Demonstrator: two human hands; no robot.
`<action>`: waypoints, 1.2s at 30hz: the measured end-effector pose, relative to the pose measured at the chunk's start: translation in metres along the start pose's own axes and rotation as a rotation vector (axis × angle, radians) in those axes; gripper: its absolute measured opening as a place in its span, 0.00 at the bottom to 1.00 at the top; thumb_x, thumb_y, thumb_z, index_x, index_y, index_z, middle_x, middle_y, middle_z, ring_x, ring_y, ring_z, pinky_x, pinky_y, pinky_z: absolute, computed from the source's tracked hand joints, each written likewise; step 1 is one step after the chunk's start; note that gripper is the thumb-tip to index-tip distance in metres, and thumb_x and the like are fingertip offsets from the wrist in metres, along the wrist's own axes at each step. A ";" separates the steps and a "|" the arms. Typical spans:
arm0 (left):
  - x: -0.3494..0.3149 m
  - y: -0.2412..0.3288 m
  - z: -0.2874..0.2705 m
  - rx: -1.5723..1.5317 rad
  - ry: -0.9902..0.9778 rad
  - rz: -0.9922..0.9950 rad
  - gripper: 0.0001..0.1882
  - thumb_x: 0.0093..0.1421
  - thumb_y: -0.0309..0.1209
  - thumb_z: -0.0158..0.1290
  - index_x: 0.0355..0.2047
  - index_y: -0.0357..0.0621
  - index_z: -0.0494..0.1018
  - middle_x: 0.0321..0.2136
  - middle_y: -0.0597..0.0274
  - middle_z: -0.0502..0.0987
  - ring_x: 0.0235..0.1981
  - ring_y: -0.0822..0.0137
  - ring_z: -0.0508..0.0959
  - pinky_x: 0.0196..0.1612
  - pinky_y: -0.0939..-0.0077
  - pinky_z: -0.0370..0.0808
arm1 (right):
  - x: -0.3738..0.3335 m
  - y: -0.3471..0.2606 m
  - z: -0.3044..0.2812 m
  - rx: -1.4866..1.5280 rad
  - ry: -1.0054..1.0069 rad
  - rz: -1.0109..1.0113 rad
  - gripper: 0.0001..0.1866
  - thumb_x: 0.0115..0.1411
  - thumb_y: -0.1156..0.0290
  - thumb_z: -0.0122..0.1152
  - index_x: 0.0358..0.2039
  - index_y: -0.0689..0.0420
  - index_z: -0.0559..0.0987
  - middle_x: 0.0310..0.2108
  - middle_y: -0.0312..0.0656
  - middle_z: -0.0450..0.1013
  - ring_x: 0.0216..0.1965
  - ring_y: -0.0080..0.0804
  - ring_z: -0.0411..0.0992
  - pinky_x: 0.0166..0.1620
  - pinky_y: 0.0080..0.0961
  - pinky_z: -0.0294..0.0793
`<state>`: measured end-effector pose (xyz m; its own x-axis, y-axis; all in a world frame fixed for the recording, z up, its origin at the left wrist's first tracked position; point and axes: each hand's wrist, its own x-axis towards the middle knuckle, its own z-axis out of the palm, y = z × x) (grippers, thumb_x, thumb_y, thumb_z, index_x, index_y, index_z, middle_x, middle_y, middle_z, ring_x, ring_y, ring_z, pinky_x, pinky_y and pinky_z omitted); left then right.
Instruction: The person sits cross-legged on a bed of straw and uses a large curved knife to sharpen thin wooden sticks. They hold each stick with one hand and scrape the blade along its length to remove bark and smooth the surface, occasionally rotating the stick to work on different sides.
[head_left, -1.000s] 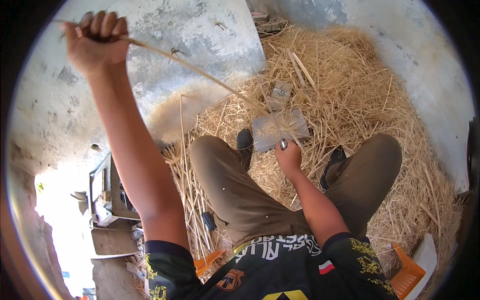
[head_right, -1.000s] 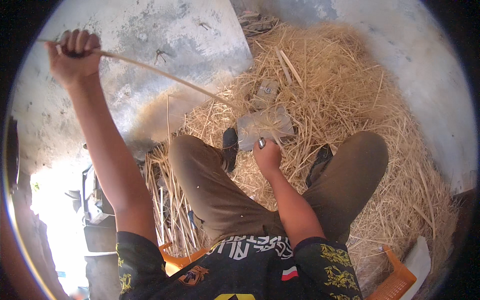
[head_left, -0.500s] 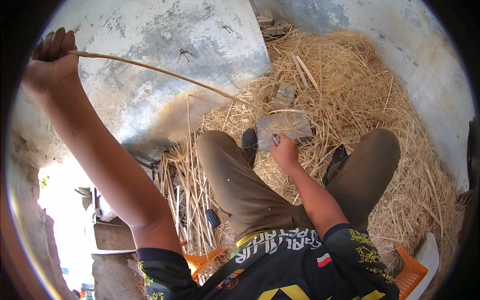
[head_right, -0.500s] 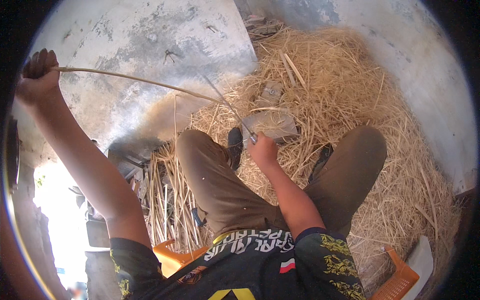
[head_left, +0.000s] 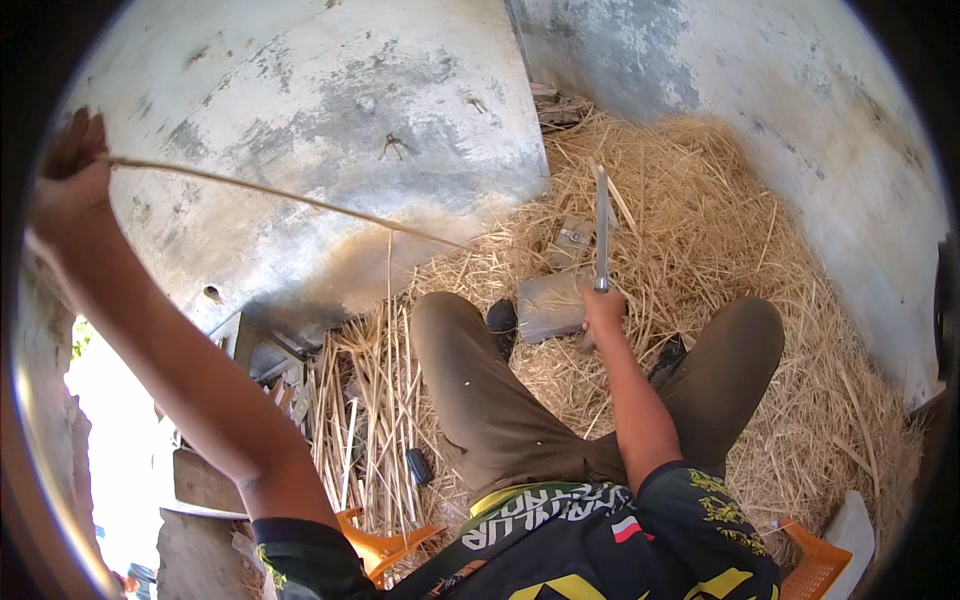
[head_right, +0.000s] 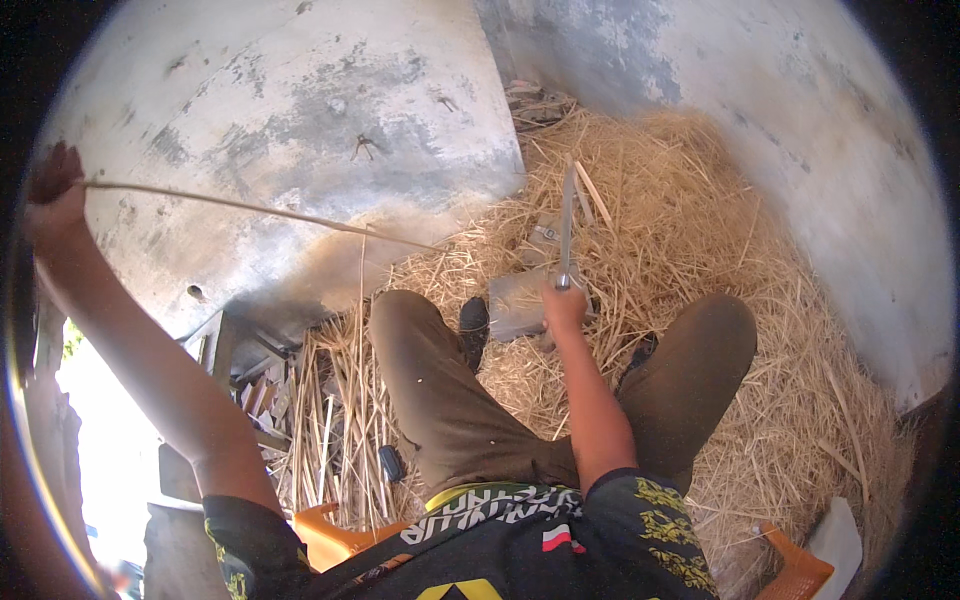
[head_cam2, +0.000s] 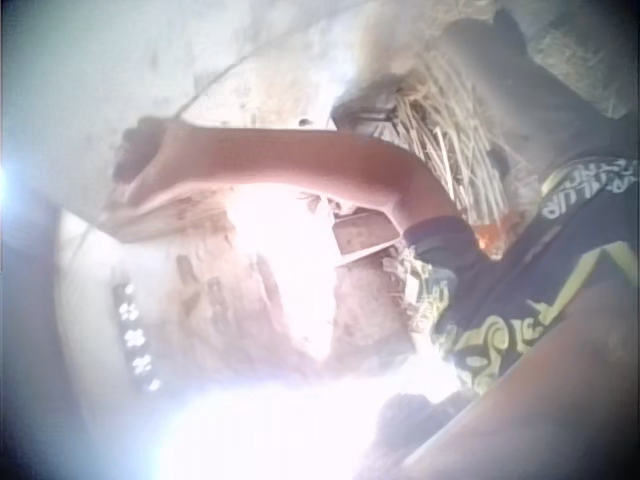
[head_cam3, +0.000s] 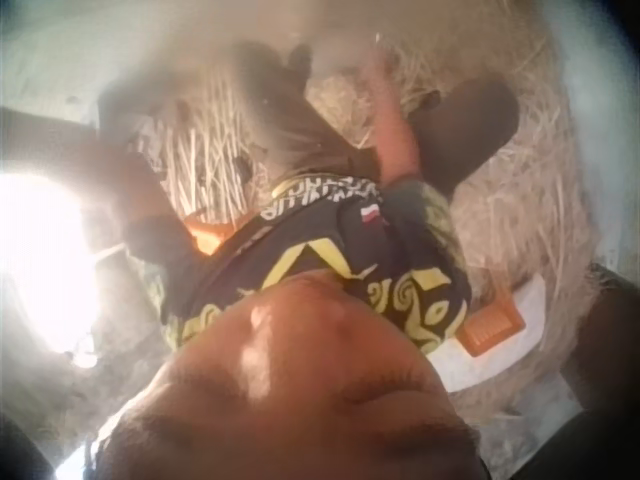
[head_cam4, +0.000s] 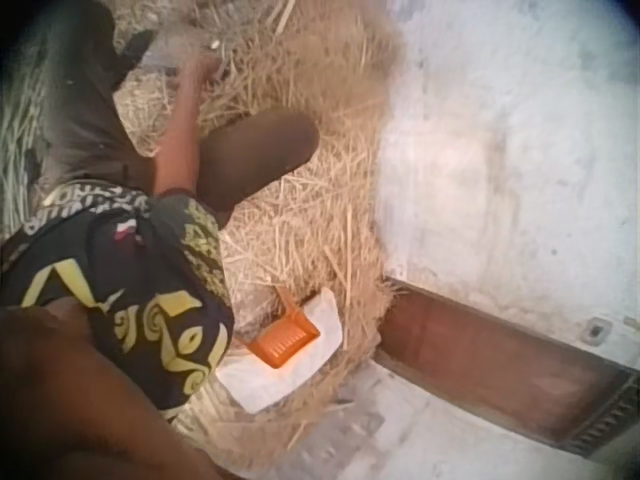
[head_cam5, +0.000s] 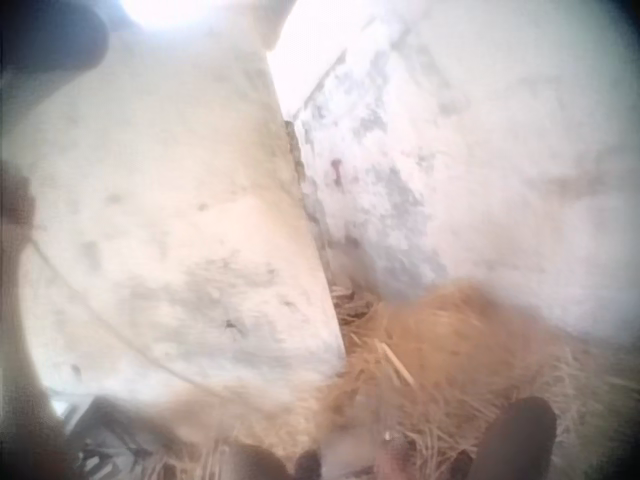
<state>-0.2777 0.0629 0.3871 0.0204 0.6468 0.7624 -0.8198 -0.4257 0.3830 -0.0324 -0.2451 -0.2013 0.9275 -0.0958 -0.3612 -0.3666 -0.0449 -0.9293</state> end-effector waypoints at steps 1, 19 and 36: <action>-0.022 -0.003 0.013 -0.096 0.040 0.035 0.23 0.65 0.42 0.45 0.42 0.27 0.65 0.31 0.39 0.71 0.25 0.54 0.72 0.28 0.54 0.64 | -0.015 -0.023 -0.005 0.104 -0.100 -0.063 0.20 0.51 0.62 0.74 0.38 0.62 0.81 0.22 0.39 0.73 0.17 0.26 0.70 0.18 0.28 0.68; -0.081 -0.085 0.203 -0.279 -0.618 -0.503 0.22 0.71 0.45 0.45 0.25 0.42 0.69 0.16 0.65 0.67 0.16 0.71 0.64 0.18 0.76 0.64 | -0.164 -0.135 -0.024 0.103 -0.912 -0.363 0.17 0.57 0.59 0.74 0.30 0.60 0.79 0.13 0.29 0.65 0.12 0.14 0.59 0.17 0.17 0.55; -0.461 -0.179 0.025 0.035 -0.873 -0.855 0.22 0.68 0.43 0.51 0.51 0.39 0.62 0.33 0.60 0.70 0.31 0.69 0.70 0.36 0.74 0.68 | -0.109 -0.251 -0.077 0.168 -0.609 -0.316 0.16 0.63 0.60 0.66 0.32 0.62 0.76 0.13 0.27 0.61 0.12 0.16 0.58 0.17 0.20 0.59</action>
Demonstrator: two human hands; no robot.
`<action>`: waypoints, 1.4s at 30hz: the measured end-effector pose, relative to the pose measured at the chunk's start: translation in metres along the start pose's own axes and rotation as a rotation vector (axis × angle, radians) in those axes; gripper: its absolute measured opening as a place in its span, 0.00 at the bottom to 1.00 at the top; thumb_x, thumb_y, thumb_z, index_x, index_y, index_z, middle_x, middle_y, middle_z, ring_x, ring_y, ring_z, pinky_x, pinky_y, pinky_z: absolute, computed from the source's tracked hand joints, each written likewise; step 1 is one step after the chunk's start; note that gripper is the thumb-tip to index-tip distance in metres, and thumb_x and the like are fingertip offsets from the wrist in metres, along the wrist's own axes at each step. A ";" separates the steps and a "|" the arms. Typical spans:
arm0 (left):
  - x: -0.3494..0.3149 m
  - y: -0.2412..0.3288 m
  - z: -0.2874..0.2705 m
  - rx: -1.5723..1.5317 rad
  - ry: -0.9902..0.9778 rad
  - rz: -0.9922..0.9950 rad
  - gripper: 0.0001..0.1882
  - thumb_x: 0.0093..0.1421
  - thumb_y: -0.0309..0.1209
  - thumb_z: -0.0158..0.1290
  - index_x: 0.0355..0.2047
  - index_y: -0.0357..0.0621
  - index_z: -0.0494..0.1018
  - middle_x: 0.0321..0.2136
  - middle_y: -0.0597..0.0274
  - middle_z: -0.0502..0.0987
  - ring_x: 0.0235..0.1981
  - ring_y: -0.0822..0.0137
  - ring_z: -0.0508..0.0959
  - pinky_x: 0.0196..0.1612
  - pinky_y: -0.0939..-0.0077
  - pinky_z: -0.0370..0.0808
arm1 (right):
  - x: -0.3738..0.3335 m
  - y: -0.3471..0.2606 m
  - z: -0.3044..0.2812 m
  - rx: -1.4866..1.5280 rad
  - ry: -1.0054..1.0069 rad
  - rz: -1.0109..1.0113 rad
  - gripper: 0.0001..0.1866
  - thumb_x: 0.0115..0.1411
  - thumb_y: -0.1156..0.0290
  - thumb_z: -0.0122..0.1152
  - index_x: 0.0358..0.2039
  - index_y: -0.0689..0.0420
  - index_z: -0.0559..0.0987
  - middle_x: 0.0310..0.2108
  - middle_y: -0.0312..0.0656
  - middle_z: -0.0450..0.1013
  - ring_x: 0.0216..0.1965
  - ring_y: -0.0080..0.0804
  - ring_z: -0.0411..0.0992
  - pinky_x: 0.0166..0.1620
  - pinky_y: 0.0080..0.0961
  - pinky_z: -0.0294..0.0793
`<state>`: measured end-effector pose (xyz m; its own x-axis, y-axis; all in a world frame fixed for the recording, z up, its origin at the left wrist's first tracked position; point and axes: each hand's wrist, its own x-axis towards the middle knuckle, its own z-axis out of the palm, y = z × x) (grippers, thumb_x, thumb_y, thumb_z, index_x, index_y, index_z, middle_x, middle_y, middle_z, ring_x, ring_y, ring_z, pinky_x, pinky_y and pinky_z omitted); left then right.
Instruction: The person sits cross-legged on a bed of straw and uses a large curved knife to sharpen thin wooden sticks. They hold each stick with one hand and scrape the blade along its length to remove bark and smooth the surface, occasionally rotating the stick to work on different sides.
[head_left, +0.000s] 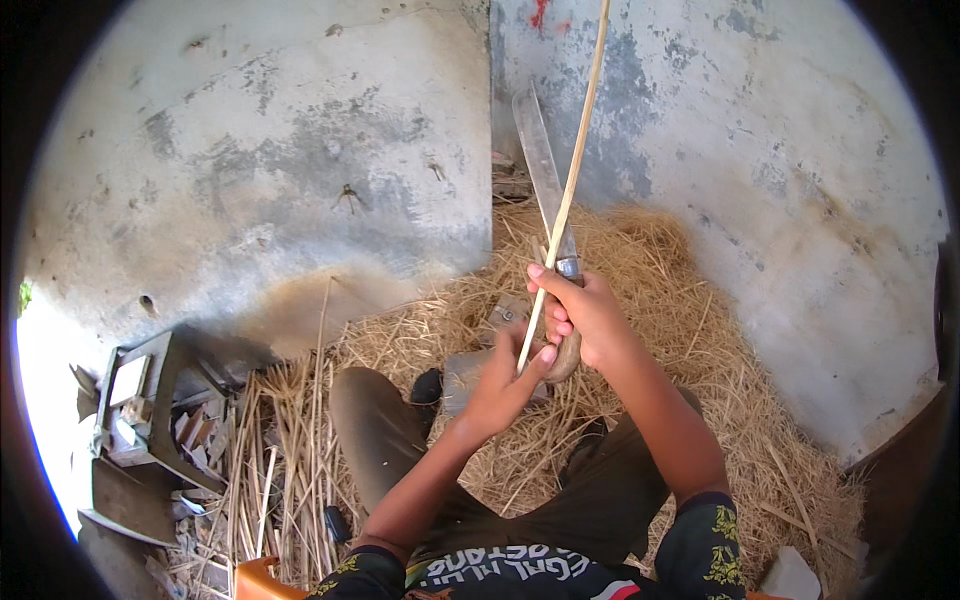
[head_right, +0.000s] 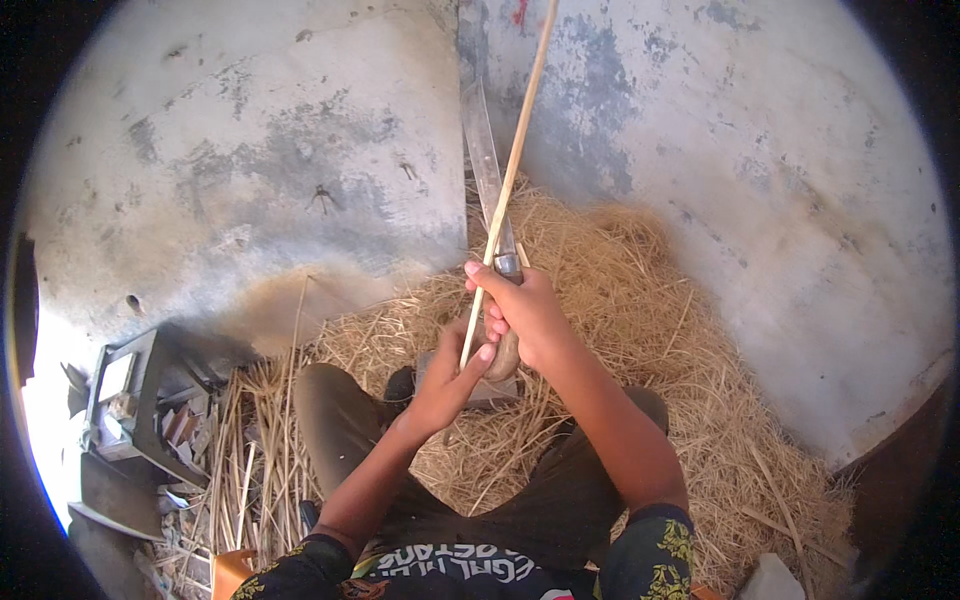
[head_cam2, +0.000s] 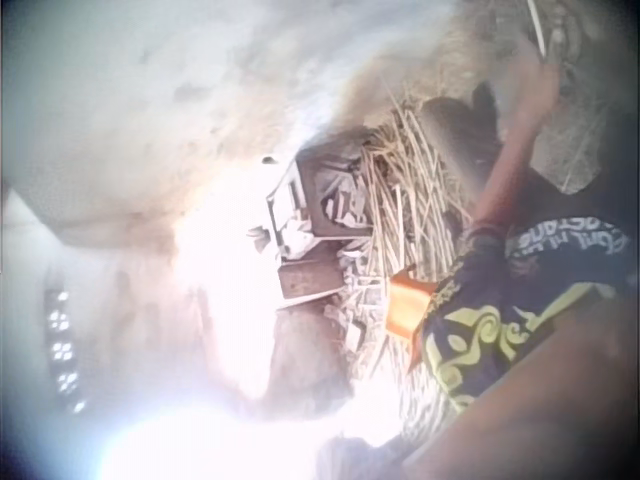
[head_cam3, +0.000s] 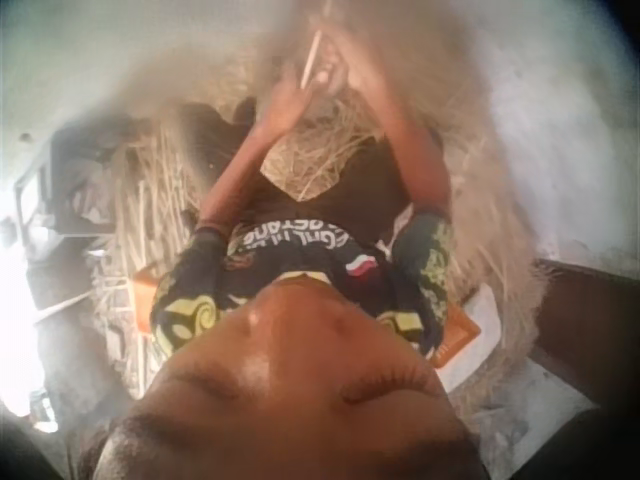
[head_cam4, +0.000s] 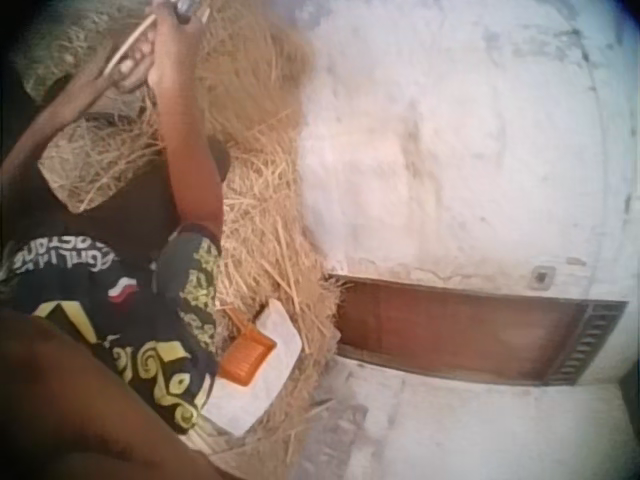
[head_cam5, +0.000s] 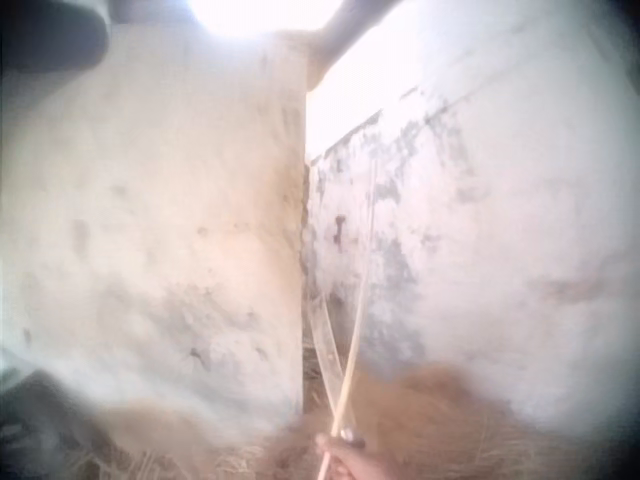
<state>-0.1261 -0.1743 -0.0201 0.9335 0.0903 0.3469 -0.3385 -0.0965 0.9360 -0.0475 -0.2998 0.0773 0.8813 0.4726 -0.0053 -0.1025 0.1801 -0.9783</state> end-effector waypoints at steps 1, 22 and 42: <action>-0.001 -0.012 0.000 -0.157 -0.184 -0.198 0.20 0.70 0.45 0.49 0.50 0.42 0.62 0.30 0.64 0.69 0.27 0.72 0.70 0.30 0.77 0.67 | 0.006 0.002 -0.005 -0.017 0.010 0.037 0.17 0.62 0.59 0.67 0.33 0.62 0.76 0.13 0.27 0.61 0.12 0.15 0.58 0.17 0.20 0.59; -0.013 -0.059 0.001 -0.394 0.083 -0.398 0.13 0.75 0.45 0.35 0.40 0.52 0.56 0.21 0.70 0.57 0.14 0.80 0.54 0.14 0.83 0.50 | 0.050 0.061 -0.140 -1.043 0.628 -0.123 0.19 0.58 0.62 0.64 0.19 0.62 0.71 0.13 0.38 0.63 0.18 0.27 0.59 0.26 0.33 0.61; -0.024 -0.062 -0.006 -0.290 0.155 -0.284 0.17 0.76 0.40 0.37 0.41 0.39 0.69 0.17 0.75 0.57 0.14 0.83 0.54 0.15 0.83 0.52 | 0.049 0.084 -0.128 -1.089 0.669 -0.174 0.14 0.54 0.66 0.63 0.20 0.64 0.75 0.14 0.47 0.69 0.17 0.39 0.67 0.28 0.37 0.65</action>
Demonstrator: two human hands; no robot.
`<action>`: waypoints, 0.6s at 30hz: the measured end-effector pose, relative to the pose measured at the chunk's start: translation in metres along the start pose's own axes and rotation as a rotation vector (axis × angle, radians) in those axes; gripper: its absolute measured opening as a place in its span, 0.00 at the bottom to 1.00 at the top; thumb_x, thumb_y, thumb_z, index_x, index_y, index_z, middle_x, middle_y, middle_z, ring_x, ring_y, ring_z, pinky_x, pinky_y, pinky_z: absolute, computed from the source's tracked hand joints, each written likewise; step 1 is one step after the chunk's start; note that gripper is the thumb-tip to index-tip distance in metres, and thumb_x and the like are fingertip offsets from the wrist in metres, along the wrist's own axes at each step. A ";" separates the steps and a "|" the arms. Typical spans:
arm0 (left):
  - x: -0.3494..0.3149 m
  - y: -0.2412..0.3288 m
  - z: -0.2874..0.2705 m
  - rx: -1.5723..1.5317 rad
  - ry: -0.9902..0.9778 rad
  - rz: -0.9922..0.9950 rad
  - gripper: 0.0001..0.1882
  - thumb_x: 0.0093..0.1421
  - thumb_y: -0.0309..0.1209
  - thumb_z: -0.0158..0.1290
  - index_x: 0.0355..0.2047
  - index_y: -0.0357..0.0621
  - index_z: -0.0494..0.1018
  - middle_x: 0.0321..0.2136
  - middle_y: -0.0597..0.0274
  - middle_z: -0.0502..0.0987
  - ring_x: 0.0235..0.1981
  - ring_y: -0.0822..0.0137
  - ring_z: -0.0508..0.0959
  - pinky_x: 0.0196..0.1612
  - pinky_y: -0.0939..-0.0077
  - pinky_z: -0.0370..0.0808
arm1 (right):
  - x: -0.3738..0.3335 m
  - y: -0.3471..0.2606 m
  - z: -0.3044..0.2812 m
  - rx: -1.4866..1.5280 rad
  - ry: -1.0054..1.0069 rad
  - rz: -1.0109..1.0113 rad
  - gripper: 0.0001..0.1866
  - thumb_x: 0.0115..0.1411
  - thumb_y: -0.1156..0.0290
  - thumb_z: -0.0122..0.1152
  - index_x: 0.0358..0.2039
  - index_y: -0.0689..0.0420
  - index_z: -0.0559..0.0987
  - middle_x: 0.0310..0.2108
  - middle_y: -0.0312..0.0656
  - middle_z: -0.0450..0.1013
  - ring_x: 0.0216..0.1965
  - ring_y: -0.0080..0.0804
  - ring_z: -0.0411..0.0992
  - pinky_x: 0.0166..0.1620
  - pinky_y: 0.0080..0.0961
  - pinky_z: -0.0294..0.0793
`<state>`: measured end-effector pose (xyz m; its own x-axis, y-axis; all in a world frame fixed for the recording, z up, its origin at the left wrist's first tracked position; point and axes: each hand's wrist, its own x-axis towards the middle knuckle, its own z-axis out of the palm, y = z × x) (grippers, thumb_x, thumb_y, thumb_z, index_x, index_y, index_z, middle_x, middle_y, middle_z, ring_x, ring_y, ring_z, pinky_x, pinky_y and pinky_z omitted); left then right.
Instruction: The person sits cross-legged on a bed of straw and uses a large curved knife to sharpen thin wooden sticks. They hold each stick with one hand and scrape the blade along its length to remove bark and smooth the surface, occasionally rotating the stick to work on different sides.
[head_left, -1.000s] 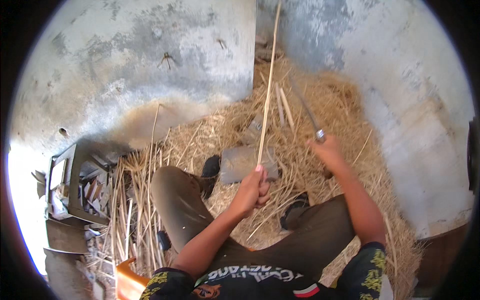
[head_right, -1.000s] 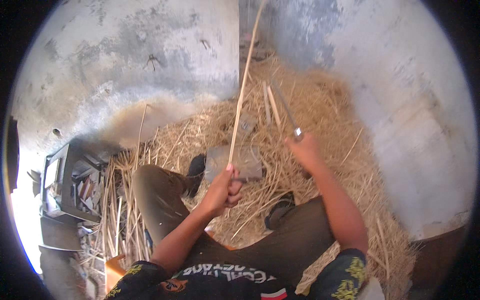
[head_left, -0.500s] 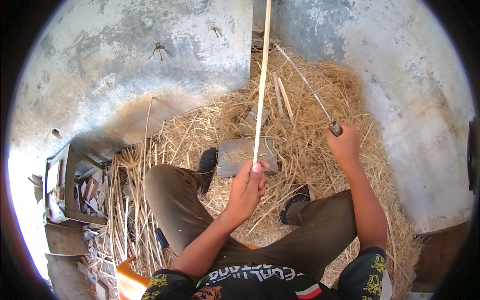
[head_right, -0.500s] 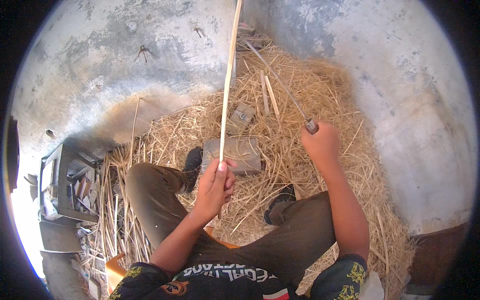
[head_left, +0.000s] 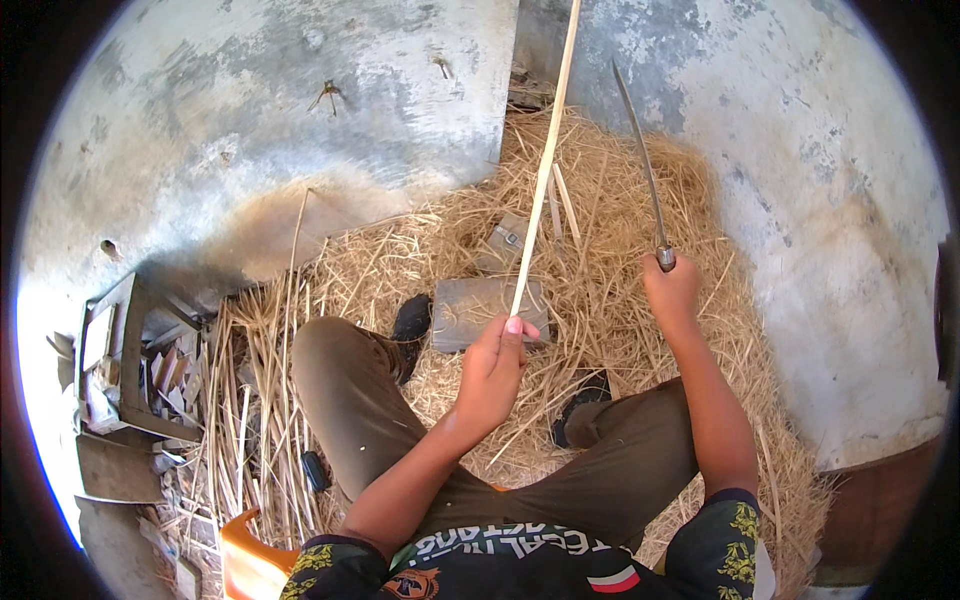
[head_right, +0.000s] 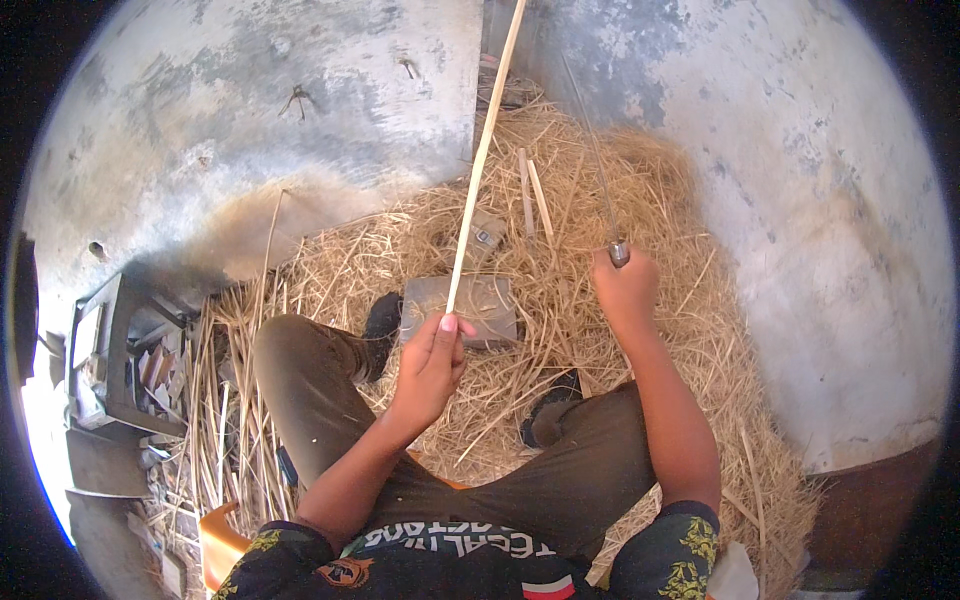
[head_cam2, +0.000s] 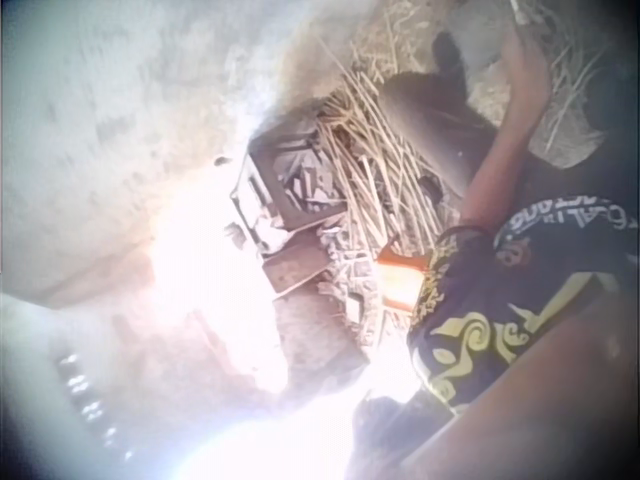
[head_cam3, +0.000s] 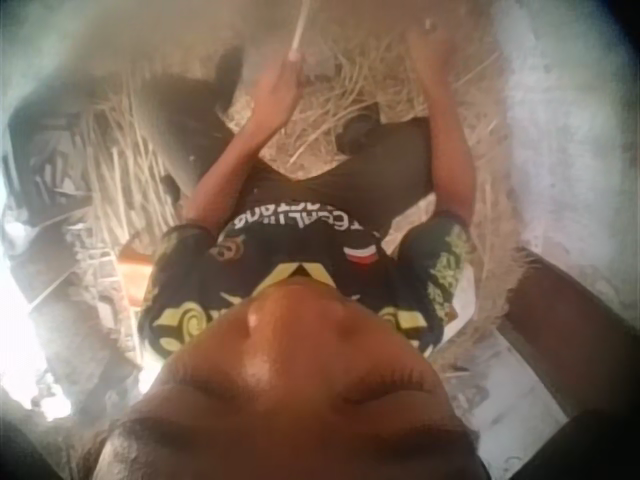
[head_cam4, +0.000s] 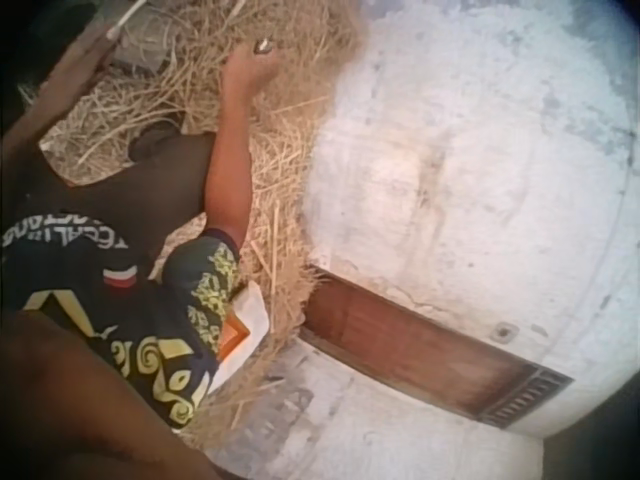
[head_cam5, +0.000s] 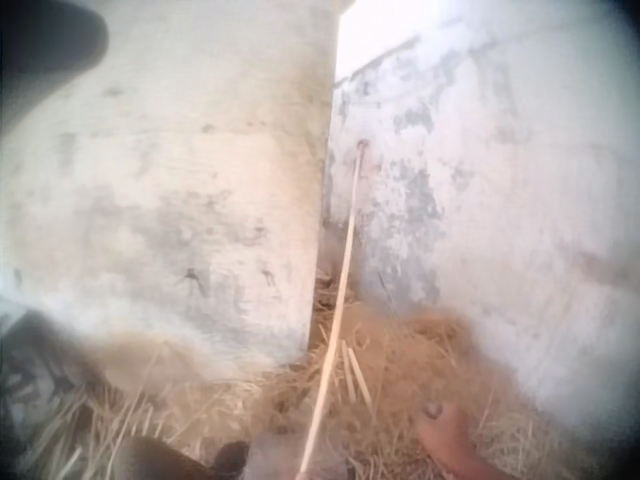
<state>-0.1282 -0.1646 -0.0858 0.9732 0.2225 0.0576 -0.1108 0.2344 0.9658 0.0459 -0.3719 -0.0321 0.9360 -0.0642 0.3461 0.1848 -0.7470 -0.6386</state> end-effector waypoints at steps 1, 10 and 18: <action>-0.001 0.002 0.000 -0.026 0.002 -0.025 0.17 0.76 0.40 0.37 0.41 0.39 0.69 0.17 0.74 0.57 0.13 0.83 0.54 0.15 0.83 0.51 | -0.002 -0.002 0.000 0.005 0.017 -0.003 0.14 0.54 0.66 0.63 0.20 0.64 0.75 0.14 0.47 0.68 0.17 0.38 0.66 0.27 0.37 0.65; 0.001 -0.010 0.002 0.010 -0.005 0.015 0.16 0.76 0.38 0.37 0.45 0.39 0.69 0.18 0.74 0.57 0.13 0.82 0.54 0.15 0.83 0.52 | -0.025 -0.023 0.020 -0.319 -0.025 -0.407 0.10 0.54 0.65 0.66 0.31 0.57 0.79 0.18 0.47 0.74 0.23 0.48 0.77 0.28 0.41 0.74; 0.007 -0.006 -0.002 -0.013 -0.036 -0.038 0.15 0.75 0.37 0.38 0.43 0.38 0.69 0.17 0.73 0.59 0.13 0.82 0.57 0.15 0.83 0.55 | -0.050 -0.033 0.026 -0.249 -0.108 -0.682 0.09 0.48 0.67 0.67 0.28 0.53 0.77 0.17 0.42 0.74 0.21 0.44 0.76 0.27 0.42 0.70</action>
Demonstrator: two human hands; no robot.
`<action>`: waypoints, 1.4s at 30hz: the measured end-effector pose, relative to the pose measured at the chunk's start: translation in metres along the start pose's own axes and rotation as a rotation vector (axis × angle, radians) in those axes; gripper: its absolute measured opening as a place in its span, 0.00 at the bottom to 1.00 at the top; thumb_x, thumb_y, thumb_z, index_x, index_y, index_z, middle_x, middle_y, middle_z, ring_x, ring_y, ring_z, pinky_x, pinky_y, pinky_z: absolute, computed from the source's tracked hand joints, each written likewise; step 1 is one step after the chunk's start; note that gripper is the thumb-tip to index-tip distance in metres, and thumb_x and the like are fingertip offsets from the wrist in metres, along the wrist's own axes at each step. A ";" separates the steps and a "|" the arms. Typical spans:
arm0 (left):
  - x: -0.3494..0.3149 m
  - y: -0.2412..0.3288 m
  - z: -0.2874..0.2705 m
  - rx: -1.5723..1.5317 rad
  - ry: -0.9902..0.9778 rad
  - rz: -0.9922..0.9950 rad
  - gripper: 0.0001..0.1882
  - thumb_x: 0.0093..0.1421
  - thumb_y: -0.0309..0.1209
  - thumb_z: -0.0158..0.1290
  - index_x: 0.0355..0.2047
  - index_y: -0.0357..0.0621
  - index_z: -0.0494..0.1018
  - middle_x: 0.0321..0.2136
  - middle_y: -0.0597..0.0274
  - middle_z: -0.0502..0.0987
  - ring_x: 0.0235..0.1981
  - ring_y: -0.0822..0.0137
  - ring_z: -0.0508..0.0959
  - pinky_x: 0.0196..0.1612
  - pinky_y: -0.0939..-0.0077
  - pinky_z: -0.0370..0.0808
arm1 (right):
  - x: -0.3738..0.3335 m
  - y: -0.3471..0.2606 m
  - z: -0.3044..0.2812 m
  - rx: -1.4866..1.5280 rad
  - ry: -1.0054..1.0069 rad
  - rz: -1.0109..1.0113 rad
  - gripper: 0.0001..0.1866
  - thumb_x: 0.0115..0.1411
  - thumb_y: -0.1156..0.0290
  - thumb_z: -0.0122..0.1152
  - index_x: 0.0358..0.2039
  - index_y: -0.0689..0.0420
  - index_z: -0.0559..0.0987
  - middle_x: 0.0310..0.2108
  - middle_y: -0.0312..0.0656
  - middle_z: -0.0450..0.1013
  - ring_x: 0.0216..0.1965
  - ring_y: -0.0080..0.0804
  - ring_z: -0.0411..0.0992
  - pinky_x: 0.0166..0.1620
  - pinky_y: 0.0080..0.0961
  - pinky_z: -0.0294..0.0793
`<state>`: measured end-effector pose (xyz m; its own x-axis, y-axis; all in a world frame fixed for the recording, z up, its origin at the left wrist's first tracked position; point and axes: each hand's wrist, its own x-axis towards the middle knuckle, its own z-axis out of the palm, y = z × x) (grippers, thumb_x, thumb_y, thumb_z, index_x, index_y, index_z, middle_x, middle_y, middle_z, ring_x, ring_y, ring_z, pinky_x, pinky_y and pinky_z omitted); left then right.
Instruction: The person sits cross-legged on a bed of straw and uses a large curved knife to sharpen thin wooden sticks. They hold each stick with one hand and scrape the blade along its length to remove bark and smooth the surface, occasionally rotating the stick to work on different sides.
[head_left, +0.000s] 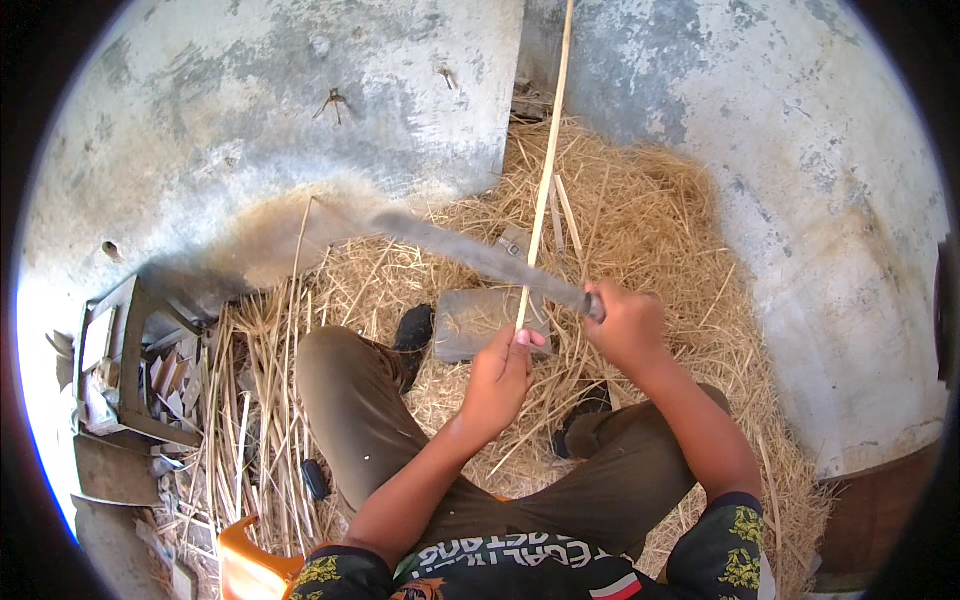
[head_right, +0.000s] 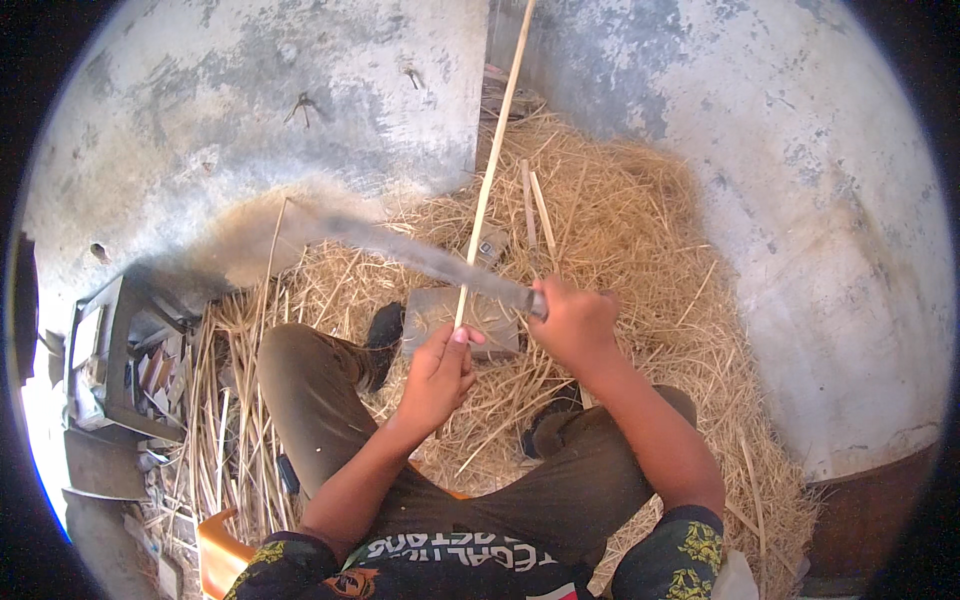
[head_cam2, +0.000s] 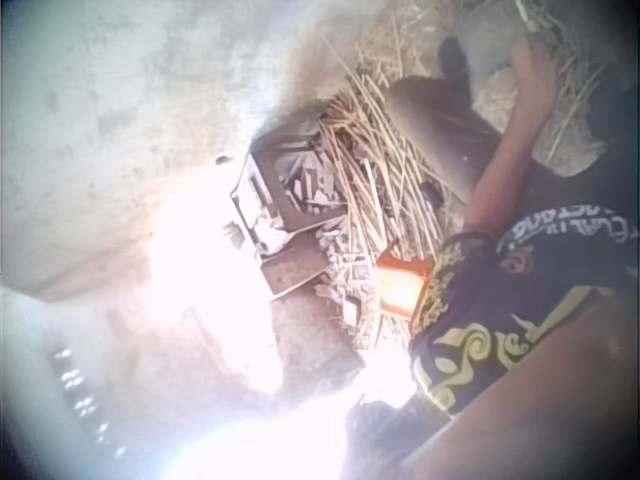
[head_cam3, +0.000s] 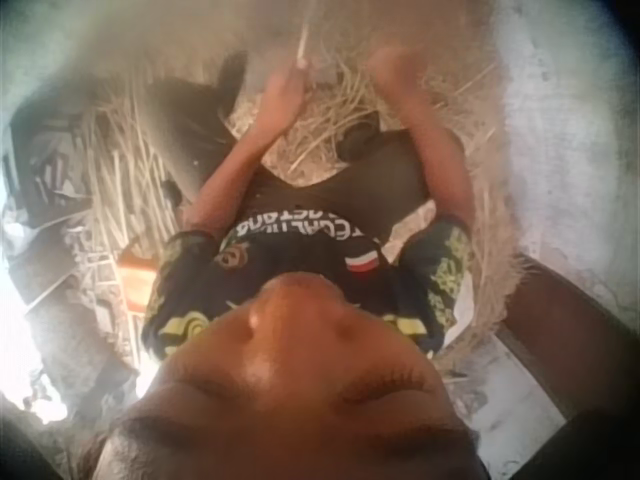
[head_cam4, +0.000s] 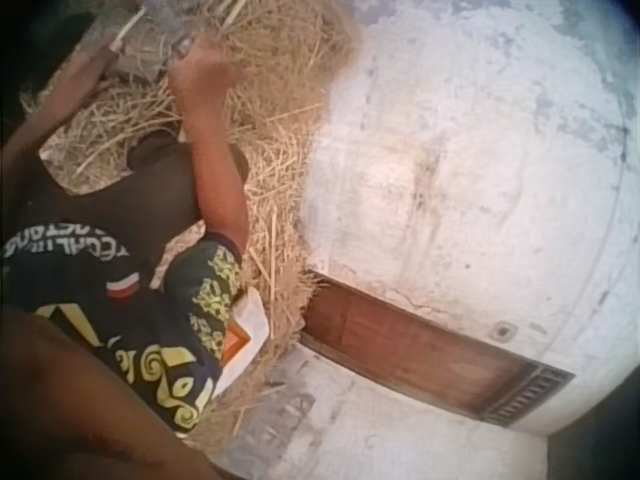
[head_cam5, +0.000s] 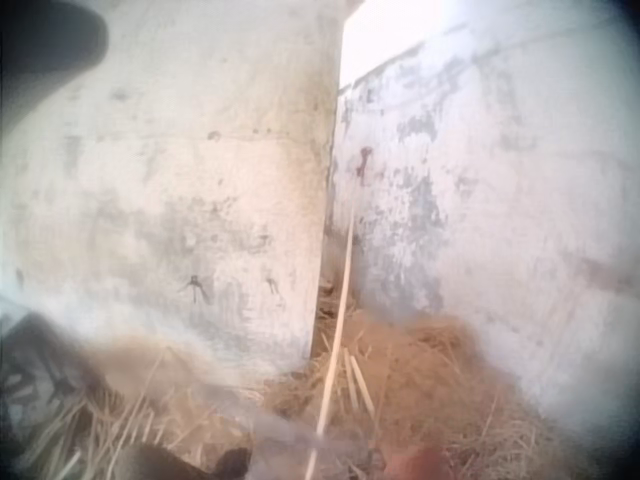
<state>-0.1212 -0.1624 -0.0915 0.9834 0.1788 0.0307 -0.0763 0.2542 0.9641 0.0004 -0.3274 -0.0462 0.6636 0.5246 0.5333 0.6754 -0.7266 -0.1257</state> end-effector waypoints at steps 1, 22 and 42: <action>0.002 -0.003 -0.001 0.008 -0.002 0.002 0.15 0.75 0.37 0.39 0.43 0.38 0.69 0.17 0.73 0.59 0.13 0.82 0.58 0.15 0.83 0.55 | -0.001 -0.004 0.000 0.043 0.031 -0.081 0.09 0.46 0.68 0.67 0.28 0.53 0.77 0.16 0.41 0.74 0.20 0.44 0.75 0.26 0.42 0.69; -0.004 -0.013 0.022 0.046 0.056 -0.071 0.14 0.75 0.37 0.40 0.36 0.42 0.67 0.16 0.74 0.57 0.12 0.81 0.55 0.13 0.82 0.54 | 0.024 0.018 0.021 -0.169 -0.009 -0.078 0.09 0.43 0.66 0.67 0.22 0.52 0.76 0.14 0.42 0.73 0.17 0.43 0.74 0.29 0.40 0.74; 0.002 -0.025 0.009 0.102 0.017 -0.057 0.15 0.74 0.37 0.40 0.35 0.40 0.70 0.15 0.68 0.64 0.13 0.73 0.64 0.19 0.74 0.63 | 0.019 0.010 0.014 0.029 -0.208 0.238 0.10 0.50 0.63 0.64 0.26 0.58 0.79 0.19 0.49 0.75 0.23 0.47 0.77 0.30 0.43 0.76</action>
<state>-0.1162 -0.1773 -0.1133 0.9827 0.1827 -0.0287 -0.0021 0.1662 0.9861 0.0245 -0.3186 -0.0490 0.8538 0.4230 0.3036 0.5001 -0.8284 -0.2523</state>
